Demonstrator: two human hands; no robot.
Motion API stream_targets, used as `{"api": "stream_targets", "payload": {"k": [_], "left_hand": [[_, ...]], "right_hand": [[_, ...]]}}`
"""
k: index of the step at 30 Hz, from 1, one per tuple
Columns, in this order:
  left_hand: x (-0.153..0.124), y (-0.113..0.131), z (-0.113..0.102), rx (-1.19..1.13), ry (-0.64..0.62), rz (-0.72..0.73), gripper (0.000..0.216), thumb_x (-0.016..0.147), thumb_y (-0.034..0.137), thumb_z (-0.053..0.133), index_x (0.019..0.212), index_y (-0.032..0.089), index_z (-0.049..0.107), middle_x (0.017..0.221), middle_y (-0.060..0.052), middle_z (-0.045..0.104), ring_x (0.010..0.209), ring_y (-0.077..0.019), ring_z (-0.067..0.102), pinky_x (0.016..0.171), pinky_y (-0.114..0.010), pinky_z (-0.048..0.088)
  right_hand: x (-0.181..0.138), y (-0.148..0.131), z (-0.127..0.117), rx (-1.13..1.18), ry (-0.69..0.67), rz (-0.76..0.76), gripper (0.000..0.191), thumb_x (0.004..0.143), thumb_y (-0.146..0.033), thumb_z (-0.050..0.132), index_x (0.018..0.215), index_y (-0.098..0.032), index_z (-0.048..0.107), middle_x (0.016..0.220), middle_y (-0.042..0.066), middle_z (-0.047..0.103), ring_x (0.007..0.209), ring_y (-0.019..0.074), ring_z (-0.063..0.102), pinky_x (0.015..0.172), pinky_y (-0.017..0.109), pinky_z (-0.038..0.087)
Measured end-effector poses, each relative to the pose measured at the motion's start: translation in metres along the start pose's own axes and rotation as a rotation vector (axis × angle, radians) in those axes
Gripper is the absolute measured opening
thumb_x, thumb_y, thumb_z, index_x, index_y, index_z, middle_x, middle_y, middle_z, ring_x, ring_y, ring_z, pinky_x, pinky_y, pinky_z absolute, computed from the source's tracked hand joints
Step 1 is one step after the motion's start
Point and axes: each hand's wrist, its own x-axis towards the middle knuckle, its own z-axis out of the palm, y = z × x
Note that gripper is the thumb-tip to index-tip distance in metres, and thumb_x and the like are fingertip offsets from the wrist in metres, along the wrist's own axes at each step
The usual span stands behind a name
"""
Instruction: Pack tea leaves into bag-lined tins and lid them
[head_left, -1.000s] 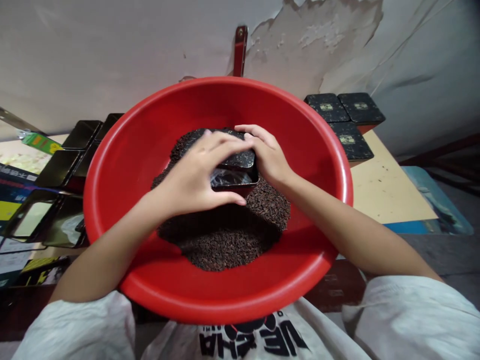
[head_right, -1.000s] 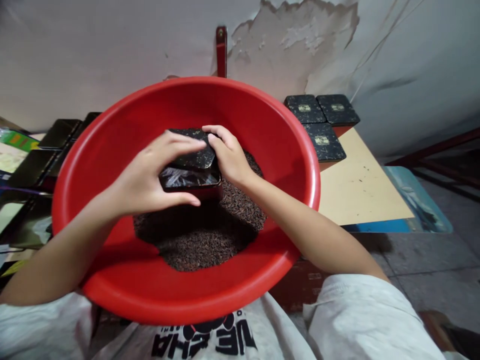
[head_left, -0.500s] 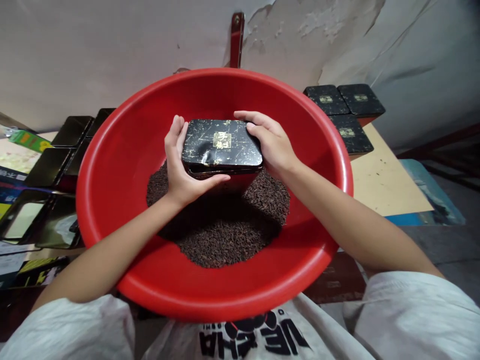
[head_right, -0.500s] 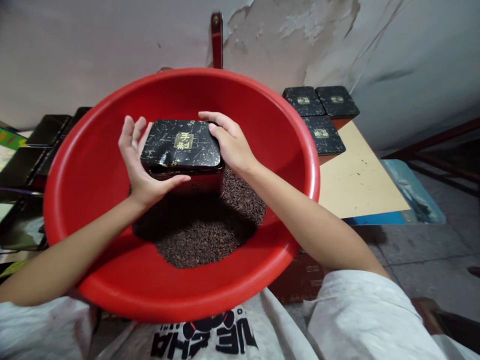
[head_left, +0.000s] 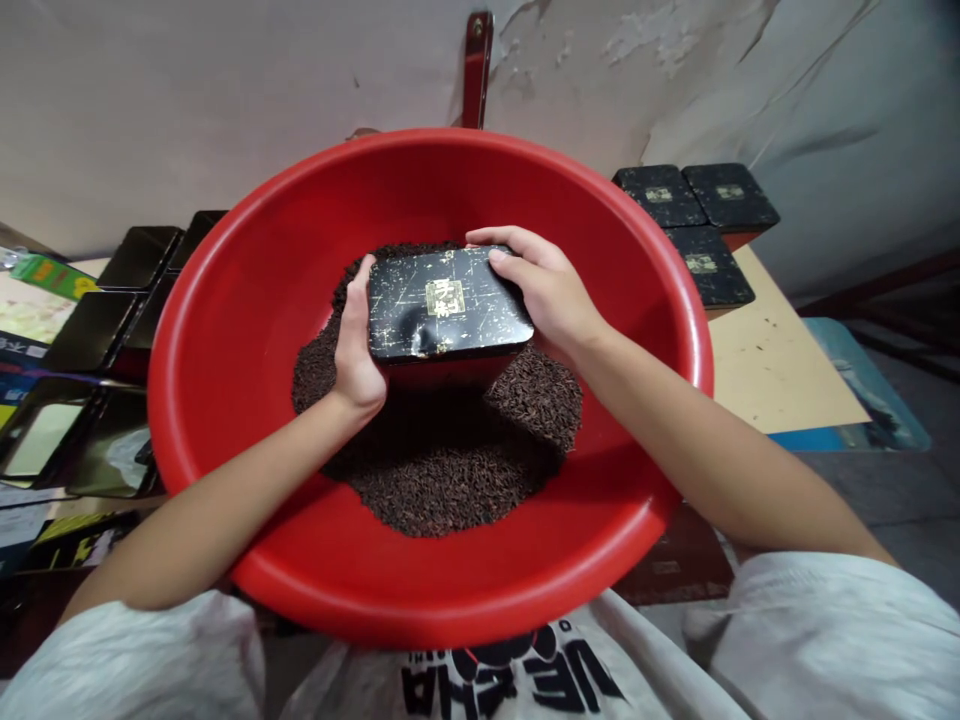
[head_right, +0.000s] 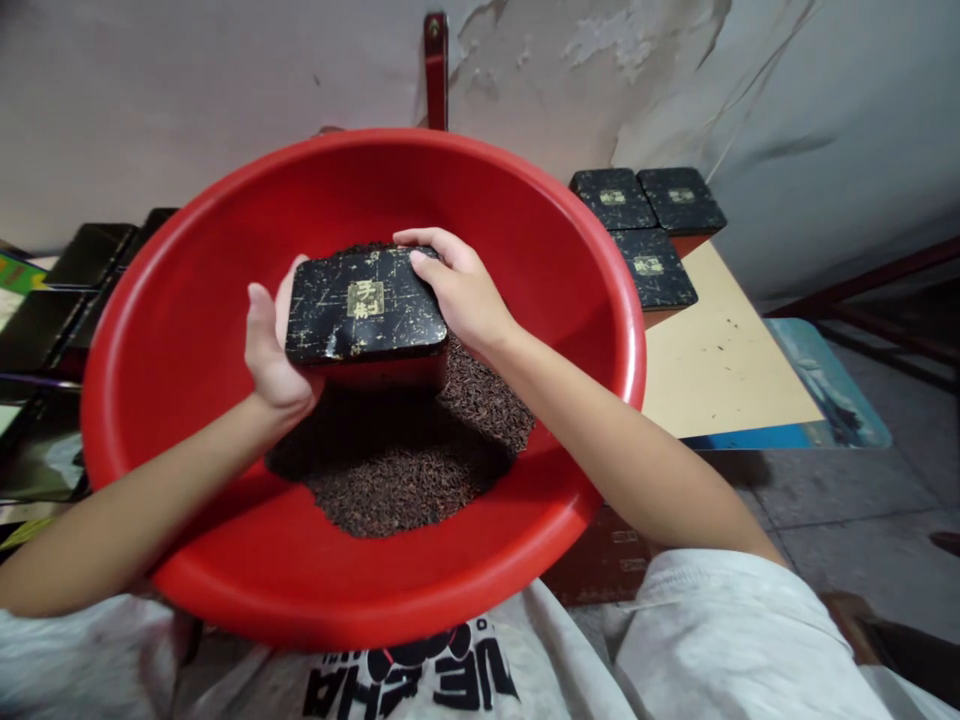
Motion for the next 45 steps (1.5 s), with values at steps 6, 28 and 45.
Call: {"api": "stream_targets", "payload": {"k": [6, 28, 45], "left_hand": [[0.004, 0.014, 0.003, -0.246, 0.062, -0.199, 0.026, 0.082, 0.035, 0.05, 0.1, 0.02, 0.062, 0.109, -0.003, 0.066, 0.123, -0.0245, 0.05, 0.104, -0.037, 0.04], [-0.011, 0.044, 0.008, -0.139, 0.199, -0.59, 0.019, 0.073, 0.037, 0.059, 0.083, 0.021, 0.057, 0.08, -0.002, 0.067, 0.085, -0.0229, 0.066, 0.072, -0.032, 0.056], [0.004, 0.039, -0.001, 0.479, 0.103, -0.102, 0.023, 0.081, 0.042, 0.058, 0.076, 0.02, 0.062, 0.08, -0.003, 0.065, 0.085, -0.0219, 0.062, 0.083, -0.035, 0.047]], "right_hand": [[-0.012, -0.006, 0.005, 0.168, 0.09, 0.216, 0.028, 0.083, -0.033, 0.049, 0.104, -0.02, 0.062, 0.096, 0.003, 0.063, 0.092, 0.018, 0.06, 0.078, 0.035, 0.05], [-0.023, -0.021, 0.004, 0.256, -0.016, 0.502, 0.029, 0.075, -0.046, 0.062, 0.092, -0.022, 0.059, 0.077, 0.003, 0.066, 0.064, 0.0186, 0.061, 0.054, 0.032, 0.049], [-0.013, -0.011, 0.016, -0.245, 0.073, 0.062, 0.022, 0.085, -0.039, 0.053, 0.082, -0.019, 0.06, 0.084, 0.002, 0.063, 0.079, 0.0157, 0.057, 0.078, 0.033, 0.046]]}}
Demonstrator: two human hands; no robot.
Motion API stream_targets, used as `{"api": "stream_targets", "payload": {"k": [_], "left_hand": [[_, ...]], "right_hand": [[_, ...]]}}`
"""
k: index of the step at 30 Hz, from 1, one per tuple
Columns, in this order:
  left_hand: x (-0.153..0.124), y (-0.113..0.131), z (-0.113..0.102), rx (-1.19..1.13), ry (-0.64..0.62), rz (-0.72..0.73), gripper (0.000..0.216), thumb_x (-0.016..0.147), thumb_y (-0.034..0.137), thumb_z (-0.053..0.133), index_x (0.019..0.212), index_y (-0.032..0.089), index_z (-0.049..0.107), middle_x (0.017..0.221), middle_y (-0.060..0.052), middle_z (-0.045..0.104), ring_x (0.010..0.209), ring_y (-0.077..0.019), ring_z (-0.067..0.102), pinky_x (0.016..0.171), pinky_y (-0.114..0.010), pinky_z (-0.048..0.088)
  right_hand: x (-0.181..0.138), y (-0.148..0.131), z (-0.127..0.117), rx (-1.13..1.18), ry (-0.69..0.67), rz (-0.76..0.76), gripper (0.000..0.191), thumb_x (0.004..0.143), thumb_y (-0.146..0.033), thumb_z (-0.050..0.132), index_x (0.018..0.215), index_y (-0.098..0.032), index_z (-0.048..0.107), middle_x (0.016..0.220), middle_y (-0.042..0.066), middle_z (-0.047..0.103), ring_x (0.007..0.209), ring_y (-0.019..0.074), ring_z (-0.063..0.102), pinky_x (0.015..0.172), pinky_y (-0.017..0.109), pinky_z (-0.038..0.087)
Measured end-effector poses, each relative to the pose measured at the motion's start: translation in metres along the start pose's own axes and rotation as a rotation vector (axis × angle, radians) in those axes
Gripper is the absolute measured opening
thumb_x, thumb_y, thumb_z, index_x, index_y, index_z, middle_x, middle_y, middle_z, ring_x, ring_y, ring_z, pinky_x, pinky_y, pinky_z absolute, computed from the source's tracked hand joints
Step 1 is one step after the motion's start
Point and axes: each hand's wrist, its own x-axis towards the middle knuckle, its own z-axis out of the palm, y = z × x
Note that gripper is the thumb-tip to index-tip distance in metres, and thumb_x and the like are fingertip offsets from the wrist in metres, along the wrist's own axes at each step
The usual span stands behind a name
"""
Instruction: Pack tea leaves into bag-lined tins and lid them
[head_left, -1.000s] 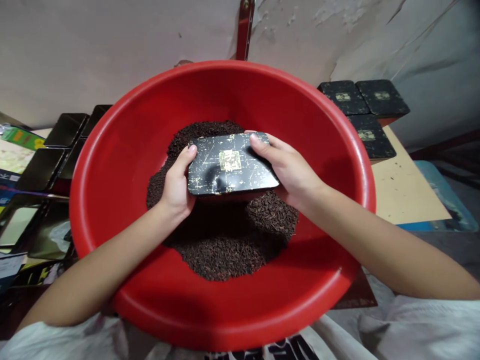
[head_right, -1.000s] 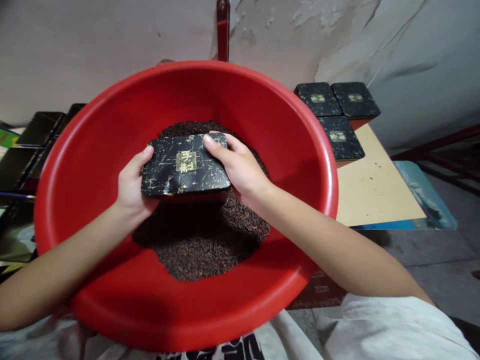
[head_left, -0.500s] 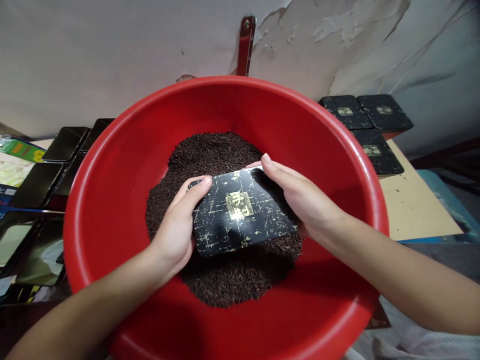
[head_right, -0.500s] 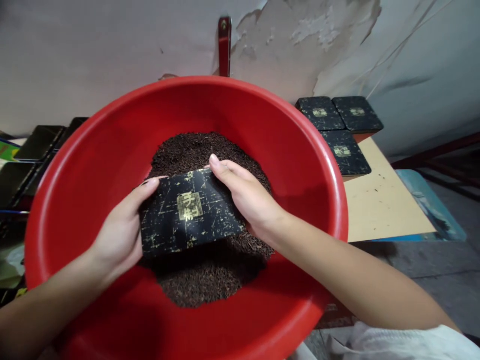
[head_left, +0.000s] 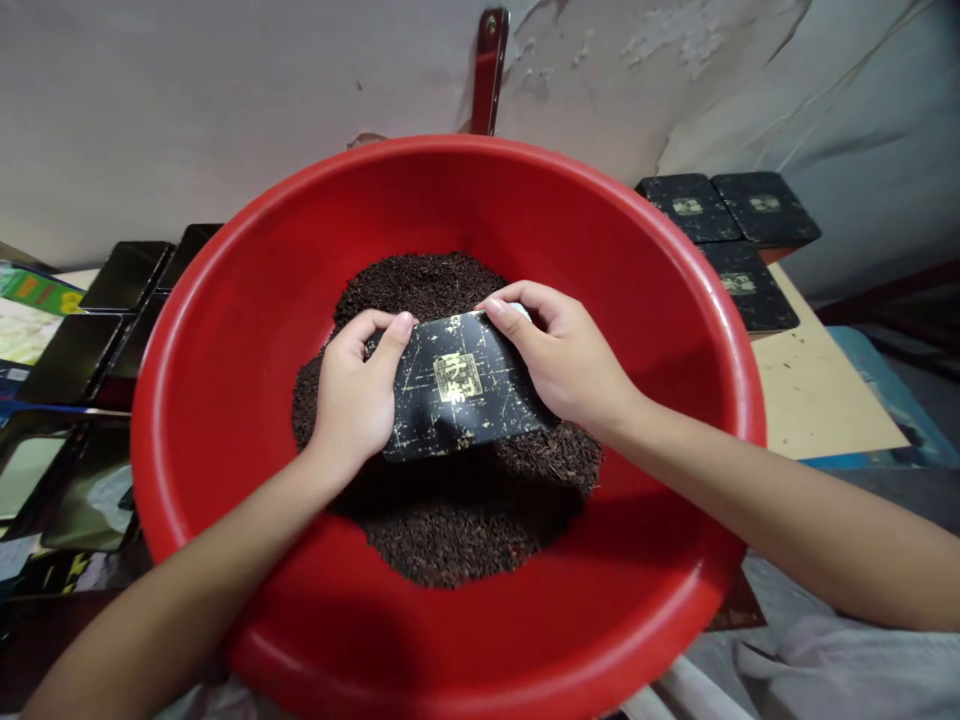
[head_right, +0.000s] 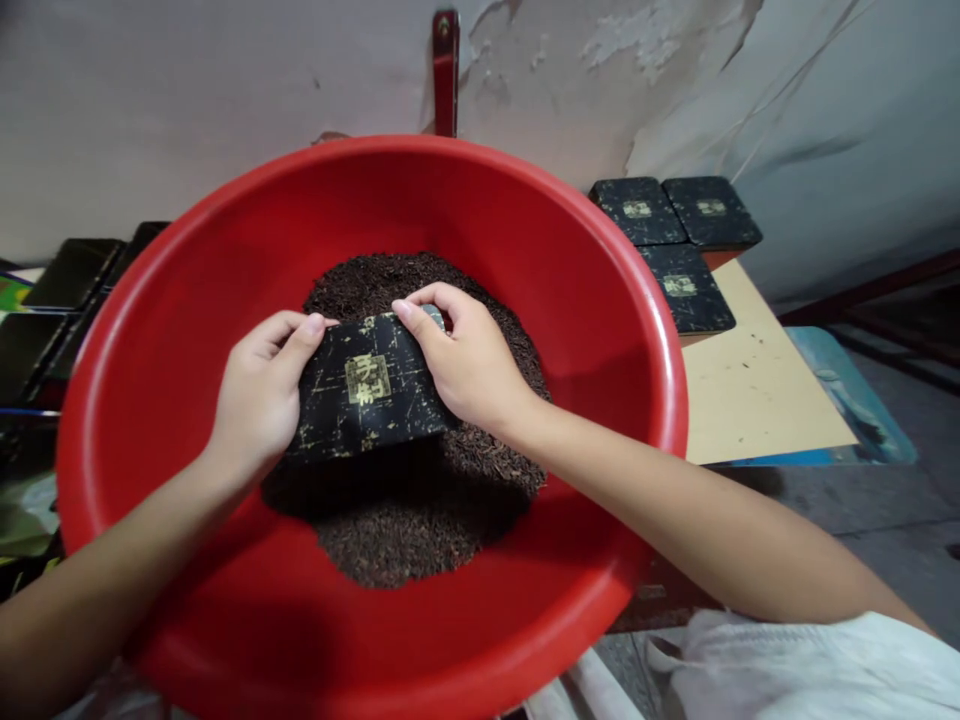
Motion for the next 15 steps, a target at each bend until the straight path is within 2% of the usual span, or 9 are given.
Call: {"api": "stream_targets", "payload": {"k": [2, 3, 5, 7, 9, 10, 12, 13, 15], "left_hand": [[0.0, 0.004, -0.001, 0.183, 0.016, 0.263, 0.019, 0.083, 0.035, 0.054, 0.094, 0.022, 0.063, 0.099, -0.003, 0.065, 0.102, -0.023, 0.057, 0.098, -0.038, 0.04], [-0.001, 0.006, -0.002, 0.283, -0.015, 0.369, 0.023, 0.084, 0.034, 0.053, 0.102, 0.022, 0.062, 0.109, -0.004, 0.063, 0.111, -0.0241, 0.053, 0.104, -0.04, 0.035], [-0.004, 0.011, -0.003, 0.488, -0.166, 0.485, 0.033, 0.083, 0.038, 0.053, 0.111, 0.021, 0.058, 0.12, -0.006, 0.058, 0.12, -0.0287, 0.046, 0.11, -0.048, 0.025], [-0.007, 0.014, -0.006, 0.634, -0.341, 0.51, 0.05, 0.077, 0.048, 0.058, 0.117, 0.019, 0.055, 0.124, -0.01, 0.055, 0.123, -0.0348, 0.042, 0.11, -0.055, 0.019], [-0.009, 0.015, -0.011, 0.689, -0.47, 0.538, 0.072, 0.065, 0.058, 0.066, 0.122, 0.018, 0.05, 0.129, -0.013, 0.05, 0.125, -0.0395, 0.039, 0.109, -0.058, 0.019], [-0.009, 0.015, -0.014, 0.695, -0.527, 0.562, 0.082, 0.058, 0.061, 0.07, 0.124, 0.018, 0.048, 0.131, -0.014, 0.048, 0.126, -0.0409, 0.036, 0.109, -0.057, 0.02], [-0.007, 0.014, -0.019, 0.7, -0.618, 0.597, 0.093, 0.049, 0.059, 0.075, 0.127, 0.018, 0.045, 0.134, -0.014, 0.045, 0.126, -0.0422, 0.035, 0.108, -0.055, 0.024], [-0.005, 0.013, -0.021, 0.711, -0.636, 0.601, 0.093, 0.048, 0.056, 0.076, 0.127, 0.018, 0.045, 0.133, -0.015, 0.045, 0.125, -0.0425, 0.036, 0.106, -0.055, 0.027], [0.001, 0.011, -0.021, 0.758, -0.618, 0.598, 0.091, 0.049, 0.051, 0.076, 0.127, 0.017, 0.044, 0.13, -0.016, 0.046, 0.121, -0.0428, 0.039, 0.103, -0.055, 0.029]], "right_hand": [[-0.003, -0.002, -0.001, -0.097, 0.059, -0.146, 0.019, 0.087, -0.035, 0.049, 0.087, -0.019, 0.061, 0.091, 0.004, 0.064, 0.089, 0.0188, 0.059, 0.087, 0.038, 0.044], [-0.006, -0.004, -0.003, -0.155, 0.092, -0.235, 0.019, 0.088, -0.034, 0.048, 0.09, -0.02, 0.061, 0.098, 0.005, 0.064, 0.096, 0.0206, 0.058, 0.093, 0.041, 0.042], [-0.011, -0.007, -0.007, -0.292, 0.058, -0.437, 0.024, 0.088, -0.038, 0.047, 0.1, -0.022, 0.061, 0.112, 0.007, 0.062, 0.112, 0.0238, 0.054, 0.105, 0.048, 0.031], [-0.015, -0.008, -0.012, -0.435, -0.148, -0.635, 0.042, 0.084, -0.049, 0.05, 0.115, -0.021, 0.056, 0.127, 0.009, 0.055, 0.124, 0.0275, 0.045, 0.111, 0.052, 0.021], [-0.019, -0.008, -0.015, -0.568, -0.383, -0.764, 0.074, 0.075, -0.062, 0.055, 0.132, -0.016, 0.042, 0.14, 0.014, 0.042, 0.134, 0.0319, 0.033, 0.113, 0.054, 0.016], [-0.02, -0.008, -0.016, -0.631, -0.451, -0.793, 0.089, 0.071, -0.065, 0.057, 0.138, -0.013, 0.033, 0.146, 0.017, 0.034, 0.138, 0.0339, 0.025, 0.113, 0.055, 0.014], [-0.021, -0.008, -0.015, -0.745, -0.465, -0.779, 0.104, 0.065, -0.065, 0.062, 0.144, -0.009, 0.021, 0.151, 0.02, 0.021, 0.141, 0.0372, 0.012, 0.112, 0.057, 0.011], [-0.021, -0.008, -0.014, -0.791, -0.442, -0.746, 0.107, 0.065, -0.061, 0.064, 0.145, -0.008, 0.018, 0.151, 0.021, 0.018, 0.14, 0.0387, 0.011, 0.111, 0.059, 0.012], [-0.018, -0.009, -0.01, -0.854, -0.398, -0.657, 0.107, 0.064, -0.053, 0.067, 0.145, -0.006, 0.015, 0.148, 0.024, 0.022, 0.136, 0.0419, 0.019, 0.107, 0.061, 0.018]]}}
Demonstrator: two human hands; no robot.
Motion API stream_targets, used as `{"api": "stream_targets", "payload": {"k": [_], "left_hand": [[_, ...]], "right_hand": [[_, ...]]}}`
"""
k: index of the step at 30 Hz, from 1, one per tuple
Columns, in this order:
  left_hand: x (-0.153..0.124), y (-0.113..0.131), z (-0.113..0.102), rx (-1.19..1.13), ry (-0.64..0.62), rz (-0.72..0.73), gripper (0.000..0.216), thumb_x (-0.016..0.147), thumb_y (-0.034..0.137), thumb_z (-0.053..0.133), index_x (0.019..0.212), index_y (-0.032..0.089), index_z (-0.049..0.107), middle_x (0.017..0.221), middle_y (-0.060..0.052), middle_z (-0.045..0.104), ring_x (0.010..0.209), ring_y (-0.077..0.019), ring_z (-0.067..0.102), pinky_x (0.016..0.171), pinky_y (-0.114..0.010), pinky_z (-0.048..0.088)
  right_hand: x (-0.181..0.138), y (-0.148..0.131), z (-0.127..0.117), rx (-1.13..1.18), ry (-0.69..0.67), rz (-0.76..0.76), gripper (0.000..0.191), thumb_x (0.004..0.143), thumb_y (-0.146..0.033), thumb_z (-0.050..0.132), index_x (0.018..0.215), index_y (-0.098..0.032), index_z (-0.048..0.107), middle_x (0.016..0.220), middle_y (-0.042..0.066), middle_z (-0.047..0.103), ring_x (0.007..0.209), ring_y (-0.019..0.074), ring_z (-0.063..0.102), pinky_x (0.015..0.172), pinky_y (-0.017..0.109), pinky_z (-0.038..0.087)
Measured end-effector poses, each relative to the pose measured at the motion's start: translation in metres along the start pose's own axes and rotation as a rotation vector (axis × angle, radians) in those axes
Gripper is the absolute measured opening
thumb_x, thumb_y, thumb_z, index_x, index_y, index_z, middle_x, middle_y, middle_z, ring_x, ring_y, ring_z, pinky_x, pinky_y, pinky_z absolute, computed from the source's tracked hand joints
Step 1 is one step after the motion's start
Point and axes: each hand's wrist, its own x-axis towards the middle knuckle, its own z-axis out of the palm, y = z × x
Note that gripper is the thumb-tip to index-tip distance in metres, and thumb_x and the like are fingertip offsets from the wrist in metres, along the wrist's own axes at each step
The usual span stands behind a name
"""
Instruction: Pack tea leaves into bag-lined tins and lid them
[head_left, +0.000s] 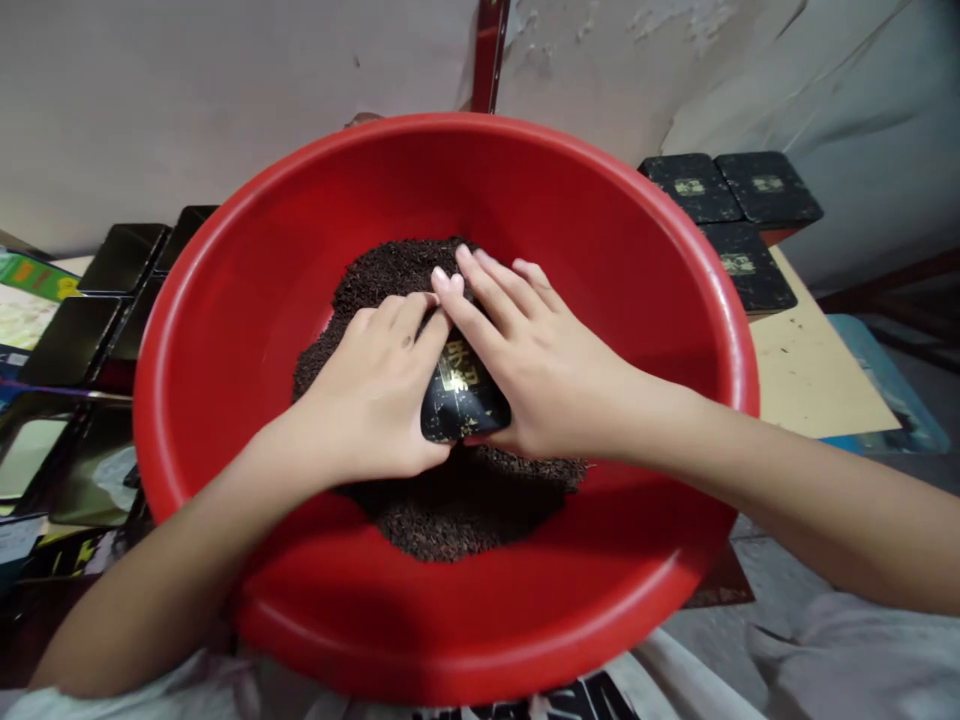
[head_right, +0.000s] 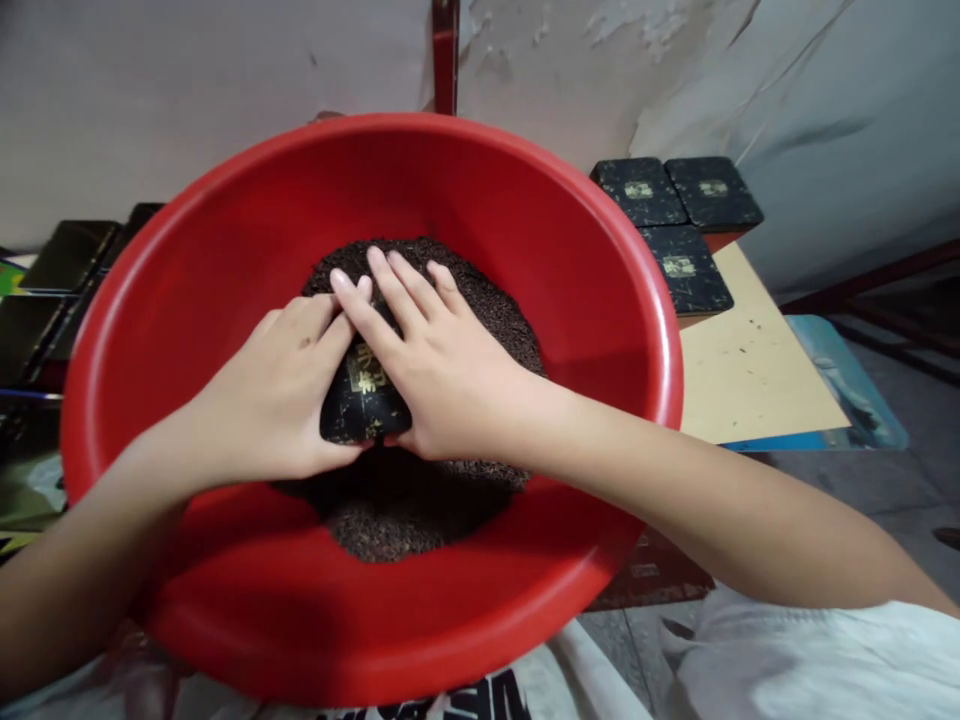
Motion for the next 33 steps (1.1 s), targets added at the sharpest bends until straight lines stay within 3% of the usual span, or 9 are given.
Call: {"api": "stream_targets", "payload": {"k": [3, 6, 11, 16, 20, 23, 26, 30, 33], "left_hand": [[0.006, -0.005, 0.003, 0.088, 0.01, -0.016, 0.091, 0.051, 0.048, 0.074, 0.129, 0.017, 0.041, 0.127, -0.015, 0.047, 0.116, -0.0417, 0.042, 0.1, -0.055, 0.032], [0.006, -0.007, 0.007, 0.141, 0.051, -0.042, 0.098, 0.05, 0.045, 0.074, 0.135, 0.017, 0.034, 0.125, -0.015, 0.047, 0.112, -0.0402, 0.044, 0.097, -0.053, 0.035], [0.002, -0.009, 0.009, 0.124, 0.128, -0.013, 0.091, 0.053, 0.049, 0.073, 0.13, 0.017, 0.036, 0.117, -0.014, 0.048, 0.109, -0.039, 0.044, 0.095, -0.055, 0.036], [0.024, 0.006, -0.023, 0.108, 0.039, 0.048, 0.091, 0.048, 0.064, 0.071, 0.117, 0.013, 0.043, 0.107, -0.016, 0.046, 0.11, -0.0454, 0.039, 0.098, -0.061, 0.028], [0.062, 0.036, -0.066, 0.302, -0.034, 0.172, 0.117, 0.034, 0.079, 0.065, 0.125, 0.008, 0.039, 0.103, -0.012, 0.04, 0.11, -0.0464, 0.038, 0.096, -0.066, 0.025], [0.091, 0.071, -0.085, 0.338, -0.035, 0.267, 0.122, 0.03, 0.079, 0.062, 0.127, 0.009, 0.038, 0.101, -0.008, 0.035, 0.115, -0.0461, 0.033, 0.095, -0.066, 0.023], [0.114, 0.112, -0.089, 0.368, 0.006, 0.329, 0.123, 0.03, 0.077, 0.061, 0.127, 0.005, 0.038, 0.103, -0.008, 0.035, 0.118, -0.0452, 0.032, 0.097, -0.062, 0.023], [0.139, 0.165, -0.084, 0.518, 0.003, 0.459, 0.123, 0.04, 0.082, 0.042, 0.129, -0.003, 0.032, 0.111, -0.01, 0.032, 0.123, -0.044, 0.03, 0.094, -0.055, 0.026], [0.16, 0.196, -0.071, 0.511, 0.07, 0.645, 0.127, 0.04, 0.084, 0.037, 0.129, -0.007, 0.031, 0.117, -0.01, 0.034, 0.124, -0.0406, 0.03, 0.098, -0.049, 0.024]], "right_hand": [[0.009, 0.0, 0.0, -0.018, -0.039, 0.083, 0.109, 0.061, -0.047, 0.068, 0.144, 0.0, 0.014, 0.138, 0.027, 0.037, 0.123, 0.0426, 0.036, 0.099, 0.06, 0.031], [0.014, 0.001, 0.0, -0.032, -0.033, 0.087, 0.107, 0.061, -0.047, 0.067, 0.141, 0.004, 0.018, 0.134, 0.029, 0.039, 0.12, 0.0416, 0.038, 0.098, 0.057, 0.033], [0.012, -0.003, -0.003, -0.074, -0.019, 0.12, 0.088, 0.064, -0.047, 0.066, 0.132, -0.003, 0.031, 0.128, 0.024, 0.043, 0.117, 0.0377, 0.042, 0.097, 0.055, 0.035], [0.008, -0.012, -0.034, -0.134, -0.017, 0.209, 0.083, 0.062, -0.05, 0.07, 0.125, -0.007, 0.039, 0.125, 0.018, 0.045, 0.117, 0.0353, 0.043, 0.098, 0.052, 0.039], [-0.005, -0.009, -0.09, -0.179, 0.084, 0.283, 0.082, 0.055, -0.057, 0.073, 0.118, -0.012, 0.048, 0.124, 0.013, 0.048, 0.118, 0.0357, 0.043, 0.1, 0.048, 0.041], [-0.027, -0.001, -0.13, -0.195, 0.194, 0.299, 0.079, 0.048, -0.058, 0.077, 0.112, -0.018, 0.054, 0.12, 0.009, 0.053, 0.118, 0.0363, 0.043, 0.101, 0.048, 0.041], [-0.057, 0.003, -0.159, -0.175, 0.287, 0.349, 0.07, 0.049, -0.058, 0.076, 0.107, -0.023, 0.058, 0.112, 0.004, 0.058, 0.118, 0.0345, 0.045, 0.1, 0.045, 0.041], [-0.098, 0.0, -0.184, -0.266, 0.332, 0.522, 0.055, 0.068, -0.067, 0.054, 0.105, -0.027, 0.06, 0.112, -0.001, 0.058, 0.121, 0.034, 0.043, 0.1, 0.046, 0.036], [-0.131, 0.001, -0.195, -0.482, 0.26, 0.662, 0.084, 0.062, -0.069, 0.058, 0.125, -0.015, 0.048, 0.126, 0.009, 0.049, 0.122, 0.0384, 0.038, 0.102, 0.048, 0.034]]}}
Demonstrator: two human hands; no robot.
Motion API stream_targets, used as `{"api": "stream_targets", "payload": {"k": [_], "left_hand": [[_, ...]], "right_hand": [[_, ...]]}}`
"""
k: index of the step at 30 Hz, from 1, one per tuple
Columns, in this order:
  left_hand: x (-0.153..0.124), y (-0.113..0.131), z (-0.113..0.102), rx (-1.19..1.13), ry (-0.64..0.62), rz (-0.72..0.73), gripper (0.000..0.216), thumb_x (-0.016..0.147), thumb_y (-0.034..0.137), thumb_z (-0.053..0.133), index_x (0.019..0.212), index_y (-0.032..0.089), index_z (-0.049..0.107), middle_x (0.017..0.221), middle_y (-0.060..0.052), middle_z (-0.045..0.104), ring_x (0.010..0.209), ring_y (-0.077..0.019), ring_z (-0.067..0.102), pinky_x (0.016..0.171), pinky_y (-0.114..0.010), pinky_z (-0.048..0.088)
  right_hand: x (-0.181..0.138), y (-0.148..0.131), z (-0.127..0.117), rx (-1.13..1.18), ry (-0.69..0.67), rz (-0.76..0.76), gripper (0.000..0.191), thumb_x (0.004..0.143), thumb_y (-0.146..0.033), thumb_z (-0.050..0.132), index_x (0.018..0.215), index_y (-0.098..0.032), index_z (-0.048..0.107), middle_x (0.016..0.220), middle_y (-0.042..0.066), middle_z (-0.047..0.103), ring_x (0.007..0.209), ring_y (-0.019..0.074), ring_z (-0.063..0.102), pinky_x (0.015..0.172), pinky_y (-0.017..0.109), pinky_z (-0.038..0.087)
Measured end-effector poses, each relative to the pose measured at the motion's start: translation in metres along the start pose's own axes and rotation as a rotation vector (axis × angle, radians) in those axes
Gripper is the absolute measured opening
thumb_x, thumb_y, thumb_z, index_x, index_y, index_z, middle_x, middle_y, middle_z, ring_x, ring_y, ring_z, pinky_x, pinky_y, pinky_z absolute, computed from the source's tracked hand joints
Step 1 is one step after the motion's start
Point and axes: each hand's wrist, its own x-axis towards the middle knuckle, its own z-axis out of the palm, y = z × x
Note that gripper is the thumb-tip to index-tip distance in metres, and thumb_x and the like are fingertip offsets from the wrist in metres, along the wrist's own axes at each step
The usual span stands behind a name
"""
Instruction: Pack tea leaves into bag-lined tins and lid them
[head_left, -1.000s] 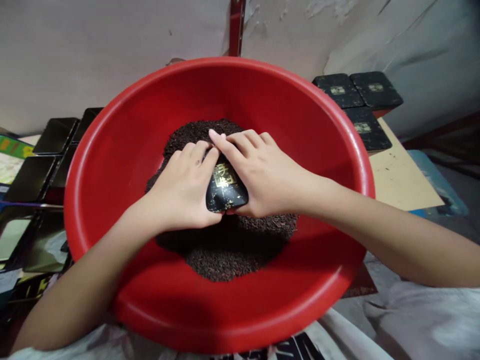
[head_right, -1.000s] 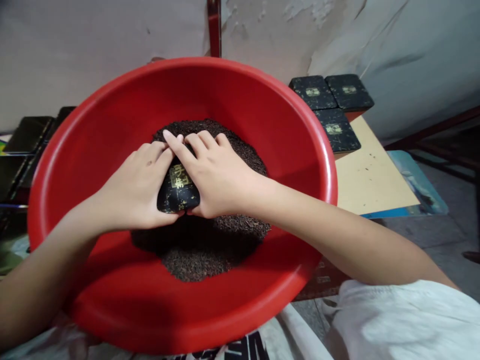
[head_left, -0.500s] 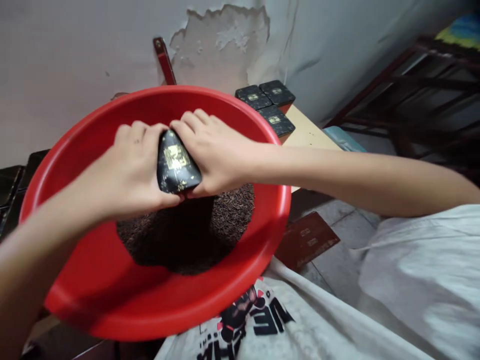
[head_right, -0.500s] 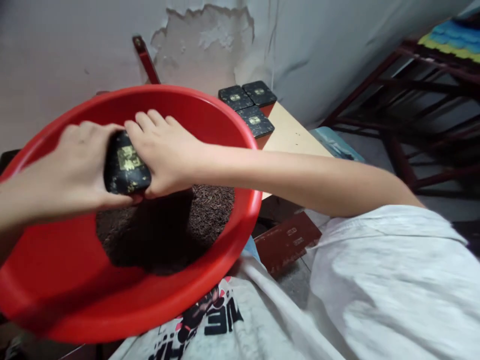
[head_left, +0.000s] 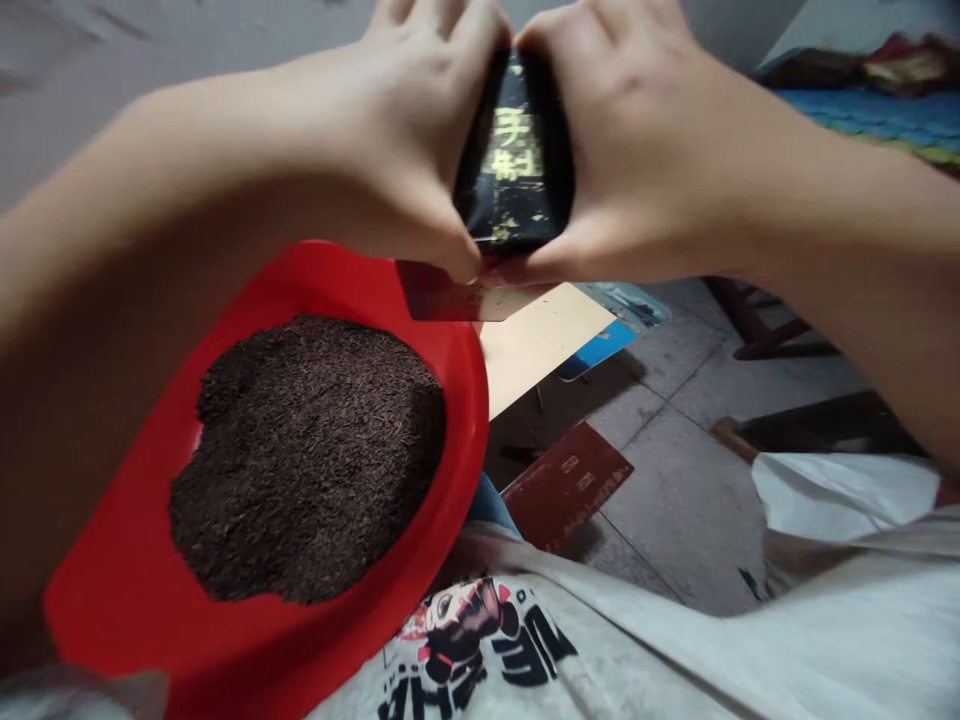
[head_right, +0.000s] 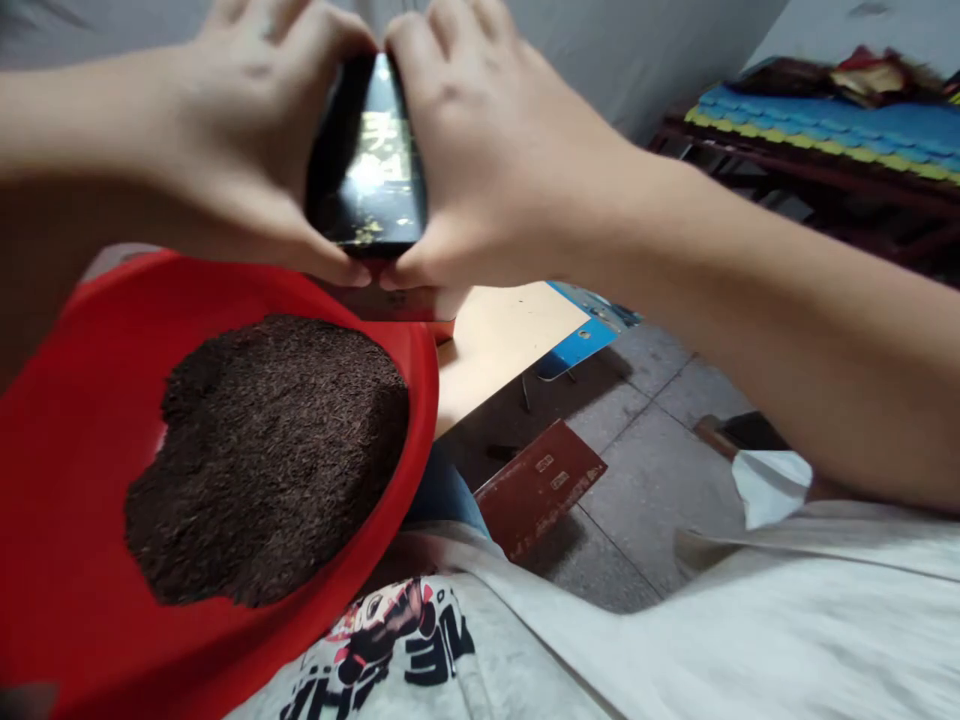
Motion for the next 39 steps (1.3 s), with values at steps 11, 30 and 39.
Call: {"api": "stream_targets", "payload": {"k": [11, 30, 39], "left_hand": [[0.11, 0.074, 0.147, -0.242, -0.167, 0.216, 0.093, 0.052, 0.035, 0.073, 0.13, 0.004, 0.035, 0.129, -0.02, 0.043, 0.116, -0.0338, 0.041, 0.094, -0.04, 0.042], [0.114, 0.083, 0.223, -0.009, -0.344, 0.045, 0.068, 0.085, 0.022, 0.048, 0.143, -0.001, 0.02, 0.149, -0.022, 0.027, 0.136, -0.0308, 0.028, 0.111, -0.046, 0.019], [0.053, 0.107, 0.21, -0.227, -0.779, 0.088, 0.055, 0.083, 0.045, 0.054, 0.124, 0.007, 0.053, 0.116, -0.018, 0.063, 0.107, -0.0309, 0.058, 0.092, -0.04, 0.042]], "right_hand": [[-0.088, 0.101, 0.126, -0.127, -0.069, 0.377, 0.095, 0.054, -0.054, 0.074, 0.125, 0.001, 0.041, 0.113, 0.023, 0.051, 0.104, 0.0372, 0.048, 0.086, 0.05, 0.041], [-0.051, 0.147, 0.233, 0.134, -0.233, 0.906, 0.084, 0.066, -0.036, 0.067, 0.136, -0.003, 0.034, 0.13, 0.024, 0.043, 0.123, 0.0371, 0.037, 0.1, 0.047, 0.03], [0.008, 0.132, 0.253, 0.194, -0.197, 1.052, 0.111, 0.05, -0.046, 0.079, 0.139, -0.003, 0.029, 0.134, 0.026, 0.039, 0.125, 0.0367, 0.033, 0.1, 0.047, 0.027]]}}
